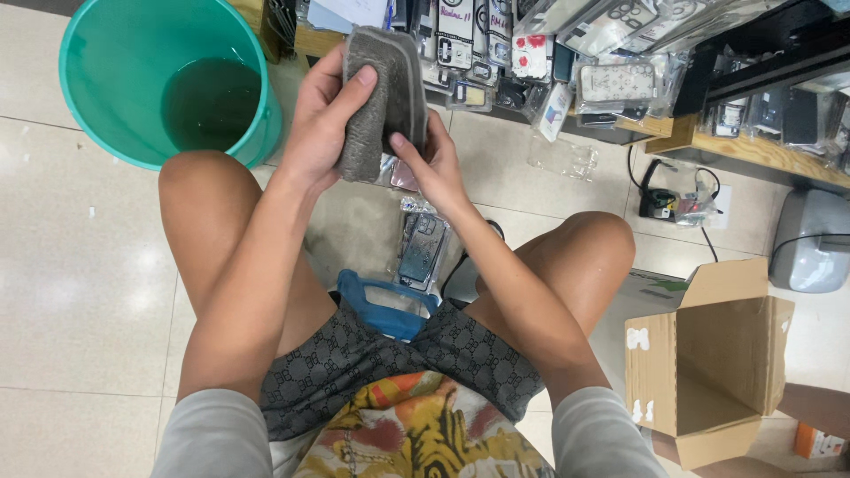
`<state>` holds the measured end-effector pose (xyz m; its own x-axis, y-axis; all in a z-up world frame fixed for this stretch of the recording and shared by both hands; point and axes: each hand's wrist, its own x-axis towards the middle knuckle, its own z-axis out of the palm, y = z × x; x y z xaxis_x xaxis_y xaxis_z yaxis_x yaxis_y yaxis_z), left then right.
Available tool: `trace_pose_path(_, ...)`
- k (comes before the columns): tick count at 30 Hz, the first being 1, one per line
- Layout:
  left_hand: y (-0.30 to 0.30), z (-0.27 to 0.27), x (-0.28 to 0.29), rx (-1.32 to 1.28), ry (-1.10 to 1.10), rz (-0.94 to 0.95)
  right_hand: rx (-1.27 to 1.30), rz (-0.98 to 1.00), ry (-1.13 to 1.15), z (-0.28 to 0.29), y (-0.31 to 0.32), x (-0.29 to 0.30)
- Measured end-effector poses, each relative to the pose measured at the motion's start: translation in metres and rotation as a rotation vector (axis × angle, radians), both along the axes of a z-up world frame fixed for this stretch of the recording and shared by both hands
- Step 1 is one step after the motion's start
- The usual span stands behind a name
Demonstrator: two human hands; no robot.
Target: The person wipes the exterior of multiple packaged phone cases one at a time using a grey cloth, handling the items over their lap and moving them aside after cleaning.
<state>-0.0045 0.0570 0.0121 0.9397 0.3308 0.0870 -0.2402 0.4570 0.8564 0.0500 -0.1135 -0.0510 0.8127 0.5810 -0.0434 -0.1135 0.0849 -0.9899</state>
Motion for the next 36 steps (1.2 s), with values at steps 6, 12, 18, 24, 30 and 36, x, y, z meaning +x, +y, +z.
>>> trace_pose_path(6,0.018,0.005,-0.005,0.071,0.012,0.001,-0.480,-0.082,-0.414,0.010,-0.008,0.009)
trace_pose_path(12,0.042,0.003,-0.005,-0.013,0.038,0.187,-0.280,0.052,-0.525,0.044,-0.029,0.031)
trace_pose_path(18,0.049,0.003,-0.012,0.401,0.034,0.321,-0.294,0.079,-0.777,0.061,-0.051,0.043)
trace_pose_path(24,0.044,0.009,-0.018,0.627,-0.009,0.303,-0.363,0.054,-0.832,0.079,-0.063,0.047)
trace_pose_path(30,0.036,0.021,-0.022,1.018,0.212,0.399,-0.337,0.095,-0.840,0.086,-0.075,0.049)
trace_pose_path(36,0.043,-0.002,-0.013,0.700,0.038,0.295,-0.306,0.076,-0.745,0.096,-0.083,0.046)
